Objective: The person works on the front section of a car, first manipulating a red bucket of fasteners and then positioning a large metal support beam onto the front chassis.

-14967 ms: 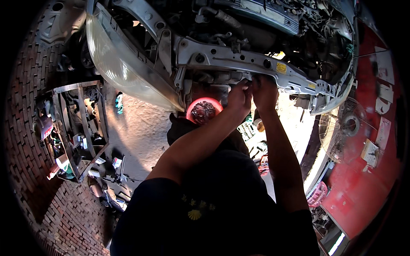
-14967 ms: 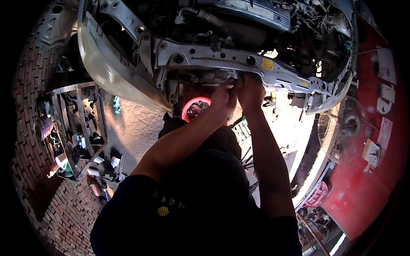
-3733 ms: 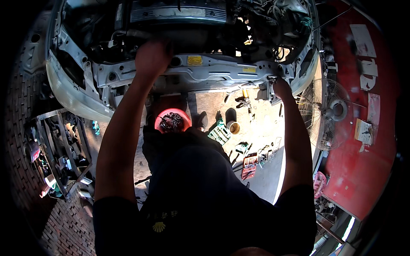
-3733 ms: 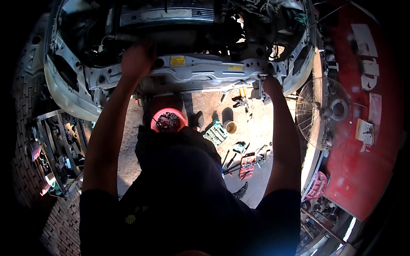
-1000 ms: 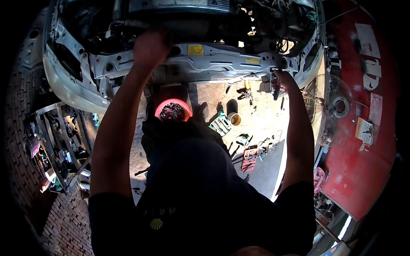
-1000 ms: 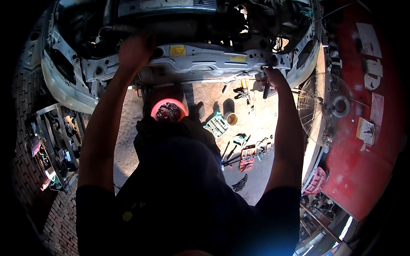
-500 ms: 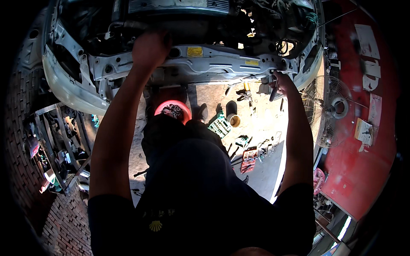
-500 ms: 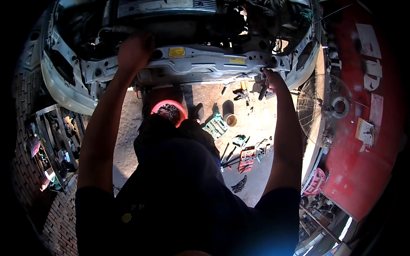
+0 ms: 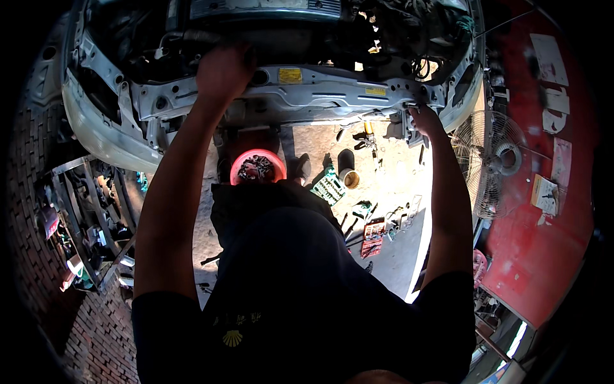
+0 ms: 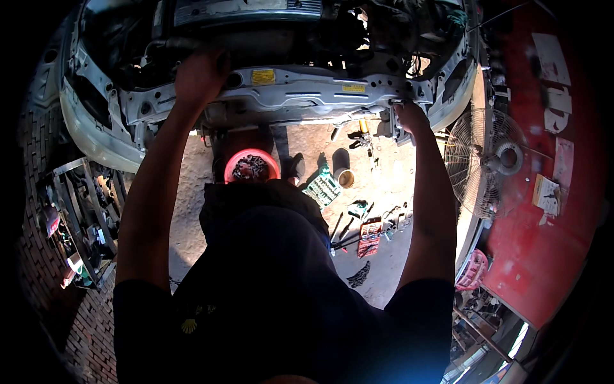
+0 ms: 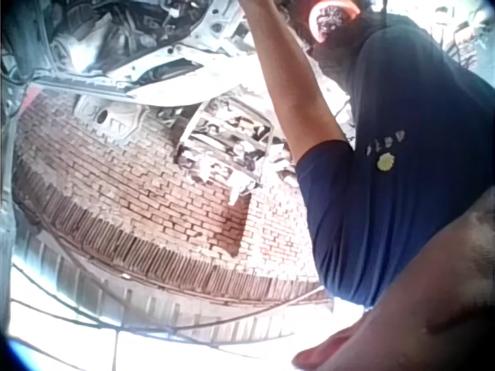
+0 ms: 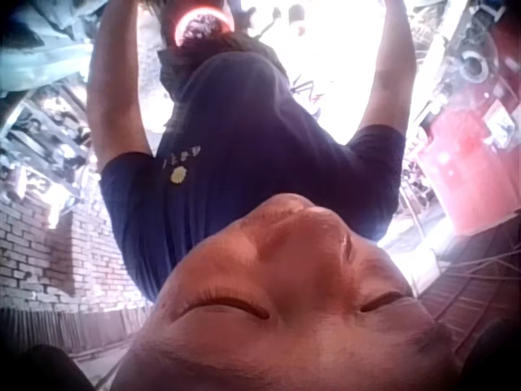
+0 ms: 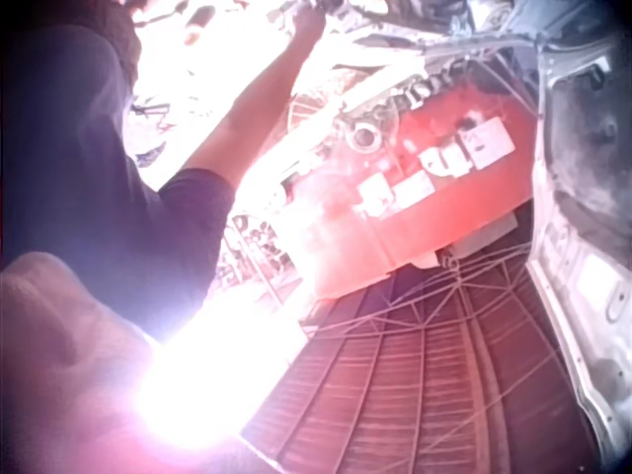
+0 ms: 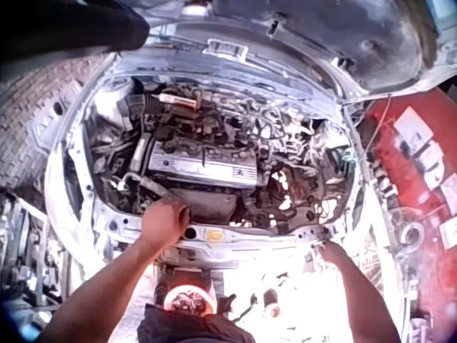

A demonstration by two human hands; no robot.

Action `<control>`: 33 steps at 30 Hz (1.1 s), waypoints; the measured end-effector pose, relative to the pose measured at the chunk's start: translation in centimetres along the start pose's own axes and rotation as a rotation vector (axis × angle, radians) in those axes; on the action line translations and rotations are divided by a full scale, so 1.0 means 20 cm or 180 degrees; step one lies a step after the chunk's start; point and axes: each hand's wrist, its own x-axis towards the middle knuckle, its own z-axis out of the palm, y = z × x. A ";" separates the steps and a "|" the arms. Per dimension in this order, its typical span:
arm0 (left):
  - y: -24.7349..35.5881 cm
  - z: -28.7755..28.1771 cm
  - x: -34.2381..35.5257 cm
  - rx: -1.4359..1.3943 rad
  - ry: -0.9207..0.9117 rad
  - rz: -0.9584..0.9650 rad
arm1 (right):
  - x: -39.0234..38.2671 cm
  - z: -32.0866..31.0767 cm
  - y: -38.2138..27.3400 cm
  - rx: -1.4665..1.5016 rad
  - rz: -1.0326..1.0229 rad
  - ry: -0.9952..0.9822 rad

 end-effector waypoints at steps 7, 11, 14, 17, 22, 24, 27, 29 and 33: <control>-0.02 0.01 -0.02 0.0114 -0.0138 -0.0012 | 0.00 0.01 0.02 0.0774 0.0556 -0.0125; -0.02 -0.03 -0.01 -0.0199 0.0002 0.0017 | -0.22 0.02 -0.06 -0.0065 -0.0407 0.1284; -0.01 -0.11 -0.11 -0.1214 0.1151 0.0331 | -0.54 0.15 -0.26 0.1974 0.0143 -0.0242; 0.10 -0.16 -0.47 -0.2045 0.1072 0.0484 | -0.85 0.39 -0.60 0.3385 0.0184 -0.1281; 0.25 -0.06 -0.98 -0.3366 -0.0699 -0.1832 | -1.02 0.60 -1.22 0.3771 -0.0608 -0.1721; 0.23 0.00 -1.03 -0.4581 -0.0717 -0.3139 | -0.96 0.64 -1.41 0.3340 -0.0618 -0.1606; 0.12 0.08 -0.99 -0.5175 -0.0776 -0.3457 | -0.90 0.68 -1.57 0.3601 -0.0717 -0.1253; 0.05 0.11 -0.93 -0.5357 -0.0983 -0.3736 | -0.87 0.71 -1.62 0.3752 -0.0578 -0.1281; 0.07 0.12 -0.83 -0.5639 -0.0636 -0.3801 | -0.85 0.76 -1.66 0.3919 -0.0260 -0.1323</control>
